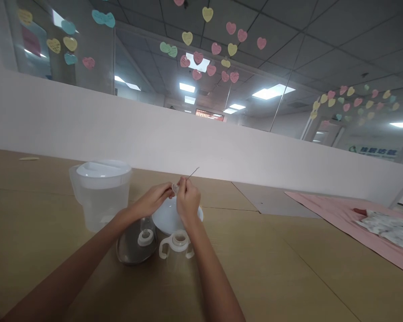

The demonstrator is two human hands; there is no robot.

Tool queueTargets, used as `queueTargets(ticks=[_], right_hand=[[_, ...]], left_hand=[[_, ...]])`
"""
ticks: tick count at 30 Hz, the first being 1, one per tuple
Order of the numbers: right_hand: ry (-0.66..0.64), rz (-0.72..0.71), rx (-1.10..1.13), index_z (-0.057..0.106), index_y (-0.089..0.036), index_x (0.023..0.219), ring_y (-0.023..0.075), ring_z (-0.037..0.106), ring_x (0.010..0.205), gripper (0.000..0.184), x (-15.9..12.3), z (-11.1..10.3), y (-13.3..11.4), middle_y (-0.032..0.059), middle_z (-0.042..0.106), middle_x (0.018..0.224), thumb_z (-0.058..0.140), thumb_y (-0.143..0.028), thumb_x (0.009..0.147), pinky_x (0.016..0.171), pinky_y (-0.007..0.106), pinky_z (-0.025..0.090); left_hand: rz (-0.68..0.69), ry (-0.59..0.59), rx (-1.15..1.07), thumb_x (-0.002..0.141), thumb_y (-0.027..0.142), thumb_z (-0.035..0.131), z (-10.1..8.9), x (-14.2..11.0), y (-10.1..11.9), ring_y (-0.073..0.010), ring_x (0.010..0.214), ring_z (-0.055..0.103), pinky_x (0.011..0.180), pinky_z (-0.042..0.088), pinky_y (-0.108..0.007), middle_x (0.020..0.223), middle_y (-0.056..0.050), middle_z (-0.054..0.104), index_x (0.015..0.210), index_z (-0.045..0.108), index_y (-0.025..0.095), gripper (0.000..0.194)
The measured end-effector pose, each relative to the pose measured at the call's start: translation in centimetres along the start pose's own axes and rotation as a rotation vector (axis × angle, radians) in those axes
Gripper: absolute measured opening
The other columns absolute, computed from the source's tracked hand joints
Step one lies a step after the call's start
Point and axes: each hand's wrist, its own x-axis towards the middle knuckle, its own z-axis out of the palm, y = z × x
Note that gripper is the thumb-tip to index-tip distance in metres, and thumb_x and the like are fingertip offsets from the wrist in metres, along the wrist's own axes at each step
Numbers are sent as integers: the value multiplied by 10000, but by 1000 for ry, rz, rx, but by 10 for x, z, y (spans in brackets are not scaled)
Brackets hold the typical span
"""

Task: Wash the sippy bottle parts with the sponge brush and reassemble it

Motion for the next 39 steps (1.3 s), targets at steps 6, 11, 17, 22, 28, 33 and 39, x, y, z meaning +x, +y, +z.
queueTargets(ticks=[6, 11, 17, 22, 28, 33, 39], right_hand=[[134, 48, 199, 617, -142, 786, 85, 367, 488, 441, 15, -31, -13, -44, 394, 516, 343, -482, 850, 504, 199, 315], [232, 105, 257, 567, -137, 660, 70, 290, 438, 473, 13, -30, -17, -61, 296, 472, 338, -505, 848, 449, 199, 263], [168, 183, 342, 590, -123, 698, 68, 256, 407, 486, 5, -12, -1, -76, 248, 454, 334, -509, 846, 427, 203, 241], [153, 137, 256, 637, -136, 745, 106, 445, 566, 446, -5, 0, 3, -15, 462, 578, 338, -448, 854, 572, 226, 364], [46, 129, 271, 670, -156, 769, 108, 486, 651, 387, -3, 6, 8, -1, 488, 676, 394, -421, 826, 637, 240, 405], [106, 395, 515, 662, -109, 823, 73, 423, 493, 402, 19, -13, 31, -30, 462, 590, 480, -460, 750, 473, 220, 388], [324, 506, 654, 638, -108, 740, 38, 398, 429, 328, 40, -44, 51, -55, 409, 545, 516, -412, 730, 437, 194, 411]], left_hand=[[-24, -82, -39, 861, 288, 302, -2, -1, 4, -121, 706, 521, 650, 386, -218, 747, -4, 562, 772, 482, 173, 232], [-30, -43, -62, 855, 274, 302, -2, -2, 9, -126, 740, 531, 670, 400, -222, 790, -13, 578, 810, 514, 172, 239], [-16, -21, -77, 848, 248, 309, 1, -4, 16, -124, 745, 527, 675, 406, -224, 797, -14, 579, 809, 514, 171, 222], [-10, 13, -79, 854, 276, 320, -1, -3, 27, -118, 736, 518, 676, 406, -222, 823, -17, 576, 799, 498, 171, 214], [-45, -1, -20, 840, 259, 337, -6, -3, 23, -126, 713, 531, 638, 399, -224, 800, -22, 589, 830, 514, 166, 200], [-53, -75, 56, 827, 286, 375, -9, -6, 29, -133, 704, 528, 617, 376, -221, 794, -18, 607, 819, 549, 167, 211], [-45, -120, 76, 828, 293, 368, -10, -8, 39, -121, 653, 513, 584, 360, -210, 754, -5, 609, 798, 566, 170, 234]])
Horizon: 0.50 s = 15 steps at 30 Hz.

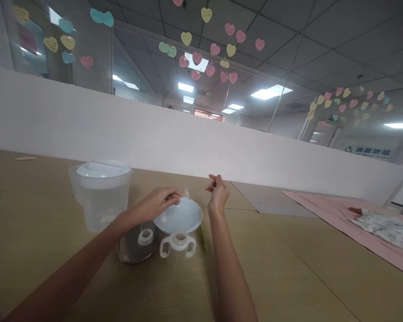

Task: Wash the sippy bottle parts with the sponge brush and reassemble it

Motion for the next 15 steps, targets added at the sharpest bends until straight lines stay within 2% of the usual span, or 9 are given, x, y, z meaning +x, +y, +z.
queueTargets(ticks=[4, 6, 7, 9, 11, 15], right_hand=[[302, -49, 13, 587, -145, 770, 21, 357, 369, 329, 28, -33, -2, -77, 360, 546, 420, -428, 790, 391, 173, 400], [352, -46, -40, 573, -147, 779, 20, 363, 370, 312, 40, -49, 5, -79, 362, 550, 411, -414, 795, 390, 164, 408], [343, -13, -76, 566, -145, 778, 19, 371, 372, 294, 44, -54, 11, -81, 364, 547, 414, -396, 793, 400, 160, 421], [232, 94, -188, 546, -142, 790, 21, 402, 381, 259, 45, -57, 28, -83, 373, 536, 394, -350, 800, 426, 151, 445], [74, 191, -307, 531, -144, 807, 34, 458, 402, 209, 39, -51, 49, -79, 411, 525, 410, -315, 788, 466, 161, 480], [-111, 303, -419, 544, -127, 775, 89, 547, 457, 101, 20, -34, 85, -40, 503, 523, 518, -175, 691, 489, 210, 513]], left_hand=[[-3, 21, -23, 808, 255, 386, -5, 0, -12, -129, 717, 549, 622, 379, -208, 804, -10, 634, 829, 592, 171, 223], [-19, 43, -35, 801, 255, 401, -6, 1, -19, -131, 725, 559, 639, 388, -210, 810, -11, 641, 843, 597, 170, 217], [-24, 48, -31, 801, 261, 406, -6, 2, -22, -133, 731, 561, 648, 392, -212, 819, -12, 644, 859, 600, 172, 221], [-25, 40, 2, 807, 276, 407, -4, 3, -25, -141, 764, 563, 670, 397, -217, 866, -20, 646, 891, 607, 177, 238], [-27, 23, 55, 818, 282, 398, -2, 3, -26, -149, 792, 561, 679, 395, -221, 897, -28, 645, 897, 612, 178, 251], [-16, 16, 137, 828, 269, 392, -2, 3, -25, -155, 800, 554, 677, 388, -220, 886, -43, 641, 858, 611, 161, 246]])
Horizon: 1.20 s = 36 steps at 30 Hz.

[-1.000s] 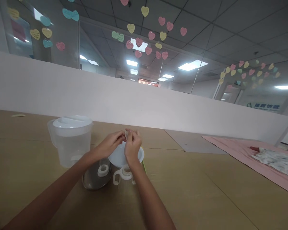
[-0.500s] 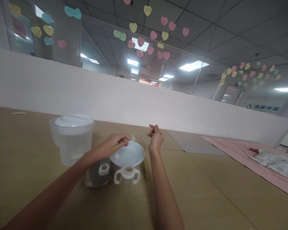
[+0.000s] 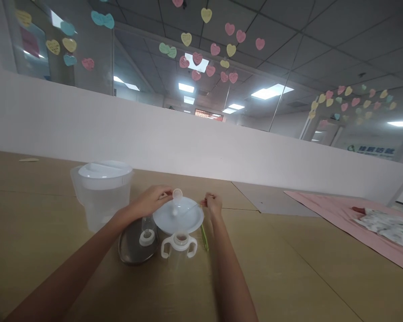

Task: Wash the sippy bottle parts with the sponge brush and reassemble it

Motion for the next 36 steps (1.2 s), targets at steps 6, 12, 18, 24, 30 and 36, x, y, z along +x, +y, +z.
queueTargets(ticks=[6, 12, 18, 24, 30, 36], right_hand=[[-151, 7, -282, 582, -112, 802, 110, 594, 605, 146, -3, 3, 9, 43, 608, 708, 494, -124, 686, 532, 201, 514], [-200, -75, -612, 621, -130, 894, 140, 601, 655, 226, -2, -8, -12, 88, 626, 890, 553, -159, 680, 553, 229, 483], [-381, -147, -662, 630, -144, 953, 158, 595, 788, 266, -31, -5, -54, 92, 602, 1037, 586, -241, 710, 566, 220, 497], [-1035, -218, -217, 633, -166, 970, 183, 565, 910, 356, -76, 6, -97, 61, 630, 952, 668, -332, 658, 612, 246, 526], [-874, -144, 16, 656, -148, 880, 171, 587, 848, 358, -78, 22, -88, 56, 646, 899, 716, -349, 589, 682, 279, 514], [-883, -82, -21, 623, -138, 870, 141, 592, 827, 264, -60, 23, -63, 49, 646, 853, 659, -287, 655, 703, 248, 496]], left_hand=[[48, 12, 51, 838, 276, 391, 1, 2, 0, -155, 795, 549, 670, 385, -220, 866, -47, 641, 843, 618, 160, 255], [47, 8, 57, 821, 289, 431, 3, 2, -5, -160, 829, 574, 696, 392, -223, 914, -33, 668, 898, 653, 189, 255], [-39, 70, -18, 732, 329, 561, 7, 4, -6, -165, 785, 612, 667, 404, -218, 839, -20, 696, 842, 688, 199, 212], [-87, 142, -198, 677, 445, 601, 6, 5, -5, -152, 698, 612, 606, 401, -202, 734, -11, 699, 763, 696, 178, 296], [-210, 114, 96, 753, 528, 452, 2, 2, 3, -146, 627, 569, 527, 327, -214, 704, -35, 674, 740, 680, 170, 425], [-270, -93, 361, 752, 490, 451, -5, -2, 7, -170, 574, 552, 502, 302, -243, 615, -63, 633, 651, 661, 164, 401]])
